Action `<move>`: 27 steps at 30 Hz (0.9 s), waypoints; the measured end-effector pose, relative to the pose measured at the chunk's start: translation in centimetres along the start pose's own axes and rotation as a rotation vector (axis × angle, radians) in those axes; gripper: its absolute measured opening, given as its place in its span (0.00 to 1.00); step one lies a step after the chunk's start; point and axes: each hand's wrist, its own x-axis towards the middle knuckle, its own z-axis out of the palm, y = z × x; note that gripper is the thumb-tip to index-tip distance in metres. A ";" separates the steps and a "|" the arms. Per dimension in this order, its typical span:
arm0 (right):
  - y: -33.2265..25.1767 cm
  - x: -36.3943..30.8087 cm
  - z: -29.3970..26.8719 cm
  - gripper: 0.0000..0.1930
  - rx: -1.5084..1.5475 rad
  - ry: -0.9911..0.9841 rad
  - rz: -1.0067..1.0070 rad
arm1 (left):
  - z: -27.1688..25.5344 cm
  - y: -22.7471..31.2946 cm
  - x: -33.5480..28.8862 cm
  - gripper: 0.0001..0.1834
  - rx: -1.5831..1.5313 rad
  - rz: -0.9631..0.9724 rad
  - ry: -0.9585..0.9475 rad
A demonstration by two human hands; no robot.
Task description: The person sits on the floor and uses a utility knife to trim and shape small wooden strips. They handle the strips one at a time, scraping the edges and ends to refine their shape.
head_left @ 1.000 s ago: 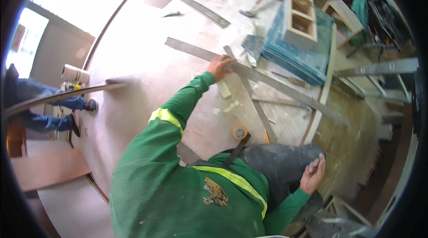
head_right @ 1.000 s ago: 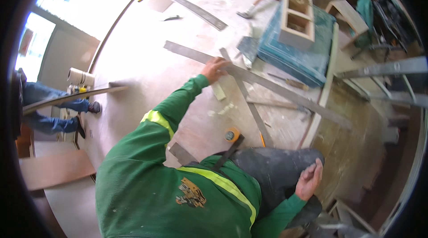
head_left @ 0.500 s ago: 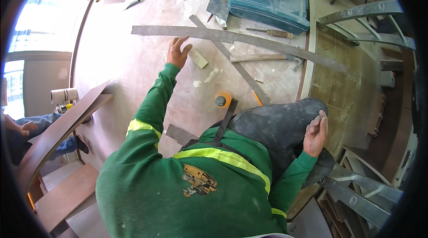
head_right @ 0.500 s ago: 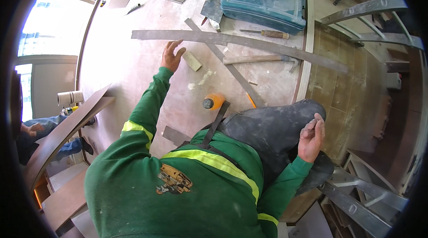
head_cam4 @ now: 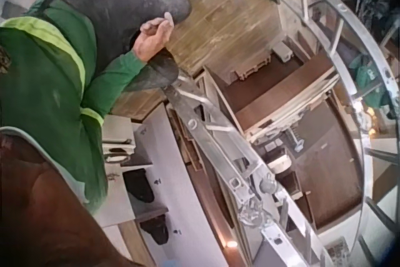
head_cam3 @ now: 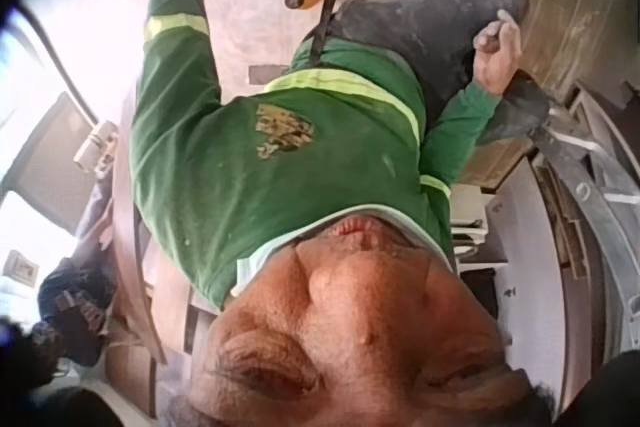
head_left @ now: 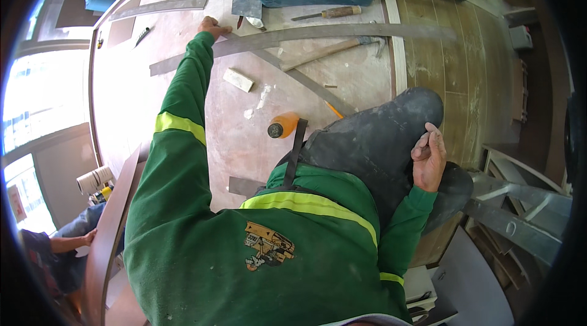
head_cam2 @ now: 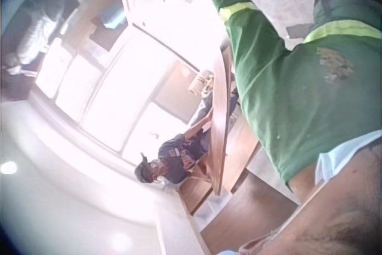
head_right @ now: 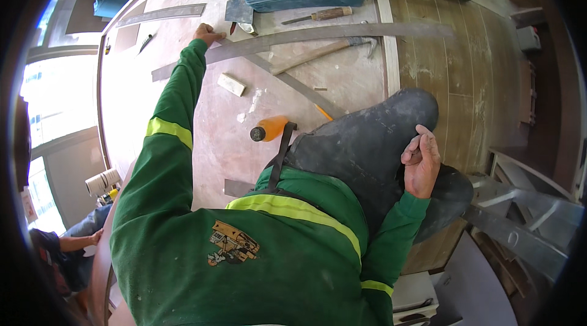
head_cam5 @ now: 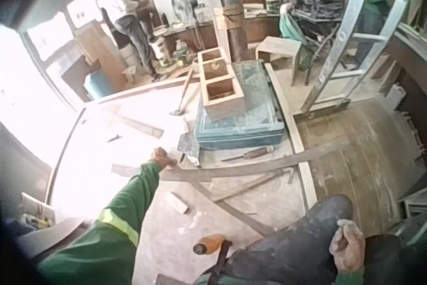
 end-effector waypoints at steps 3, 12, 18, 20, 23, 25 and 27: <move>0.1 -0.1 -1.6 0.15 0.014 0.054 0.016 | 0.3 -0.5 2.0 0.40 -0.314 -0.036 -0.014; 0.4 -2.6 -2.8 0.13 0.052 0.156 -0.001 | -8.6 -4.2 10.7 0.32 -0.840 0.137 0.724; 3.9 0.1 -5.3 0.13 0.000 0.128 -0.083 | -20.4 0.1 16.6 0.27 -0.472 0.247 0.808; 3.2 1.4 -3.1 0.13 -0.017 0.129 -0.033 | -23.4 4.1 16.5 0.26 -0.421 0.313 0.828; 1.5 1.8 -4.6 0.14 -0.049 0.175 -0.193 | -25.4 9.1 13.9 0.24 -0.442 0.442 0.849; -0.6 1.6 -3.7 0.14 -0.097 0.238 -0.190 | -24.2 13.6 10.4 0.23 -0.503 0.558 0.837; -2.2 1.8 -2.7 0.13 -0.211 0.179 -0.341 | -22.0 18.3 3.3 0.22 -0.587 0.695 0.825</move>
